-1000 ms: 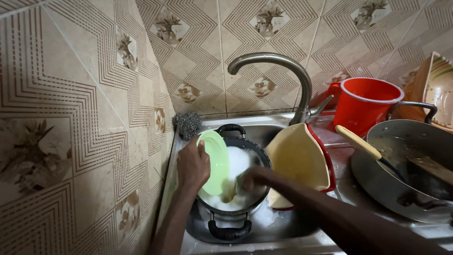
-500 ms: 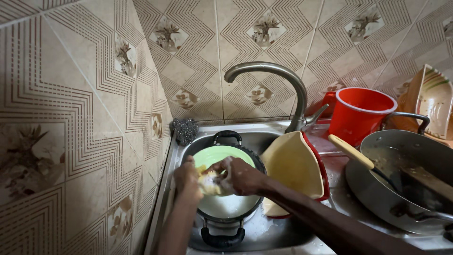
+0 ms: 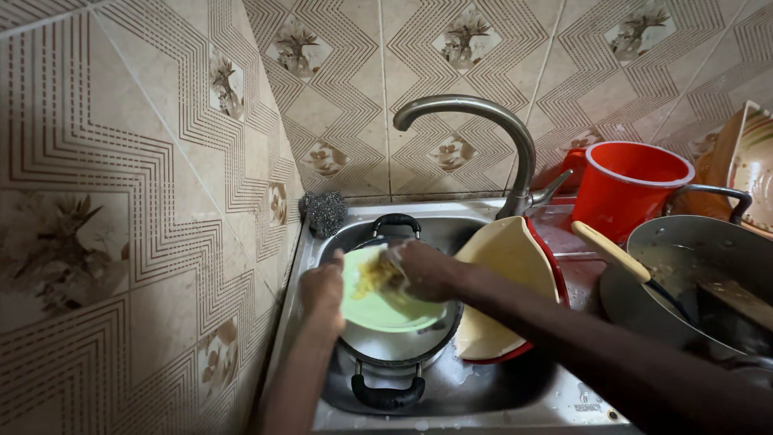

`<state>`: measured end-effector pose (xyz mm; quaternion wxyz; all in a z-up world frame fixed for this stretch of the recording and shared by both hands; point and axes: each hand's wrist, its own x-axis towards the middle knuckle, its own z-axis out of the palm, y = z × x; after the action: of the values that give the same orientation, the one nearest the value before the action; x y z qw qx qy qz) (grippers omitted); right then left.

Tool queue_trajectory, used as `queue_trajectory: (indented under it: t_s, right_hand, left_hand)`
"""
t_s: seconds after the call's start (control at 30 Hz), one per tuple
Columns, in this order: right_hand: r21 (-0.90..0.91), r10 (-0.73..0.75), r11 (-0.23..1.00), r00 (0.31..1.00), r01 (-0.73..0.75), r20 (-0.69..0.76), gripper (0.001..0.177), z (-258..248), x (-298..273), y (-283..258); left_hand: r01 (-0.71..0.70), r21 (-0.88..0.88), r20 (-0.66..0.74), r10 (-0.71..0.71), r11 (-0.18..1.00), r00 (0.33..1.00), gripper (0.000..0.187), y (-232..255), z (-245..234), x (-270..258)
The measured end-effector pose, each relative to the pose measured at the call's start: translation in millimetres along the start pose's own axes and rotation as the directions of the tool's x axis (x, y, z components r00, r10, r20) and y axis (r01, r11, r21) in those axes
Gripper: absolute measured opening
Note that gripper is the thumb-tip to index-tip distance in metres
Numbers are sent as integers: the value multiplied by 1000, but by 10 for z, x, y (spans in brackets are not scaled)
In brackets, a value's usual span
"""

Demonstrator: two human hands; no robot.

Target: The person washes kitchenware at a double-basin sink filled with soapy water. They scrub a red plastic cup with a sponge, then wash plates, a pot, and a spoon, and scrape food residue from a serving dish over a trash bin before returning it to the sink.

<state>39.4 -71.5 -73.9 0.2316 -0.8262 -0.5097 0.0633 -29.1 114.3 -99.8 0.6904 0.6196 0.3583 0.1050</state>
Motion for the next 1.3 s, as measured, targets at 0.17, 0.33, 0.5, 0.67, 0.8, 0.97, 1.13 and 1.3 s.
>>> queue_trajectory:
  t_s: [0.17, 0.33, 0.5, 0.67, 0.8, 0.97, 1.13, 1.3]
  right_hand:
    - [75, 37, 997, 999, -37, 8, 43, 330, 60, -285]
    - [-145, -88, 986, 995, 81, -47, 39, 215, -346, -338]
    - [-269, -62, 959, 992, 91, 113, 45, 282, -141, -44]
    - [489, 260, 851, 963, -192, -73, 42, 731, 132, 65]
    - [425, 153, 903, 971, -62, -182, 37, 789, 10, -114]
    - [-206, -295, 944, 939, 258, -179, 37, 355, -401, -203]
    - [-222, 292, 942, 941, -252, 170, 45, 265, -151, -159]
    - [384, 192, 893, 971, -234, 145, 52, 515, -60, -202]
  left_hand:
    - [39, 320, -176, 19, 946, 984, 59, 53, 236, 115]
    - [-127, 81, -143, 137, 989, 980, 42, 107, -54, 172]
    - [-22, 218, -136, 53, 976, 989, 55, 113, 91, 70]
    - [18, 197, -131, 8, 980, 991, 58, 48, 346, -255]
    - [-53, 284, -157, 101, 957, 982, 51, 113, 238, -245]
    - [-71, -13, -25, 70, 997, 997, 45, 107, -152, 215]
    - [-25, 1, 63, 24, 1000, 998, 48, -242, 168, 281]
    - [83, 247, -149, -47, 966, 988, 52, -34, 226, 256]
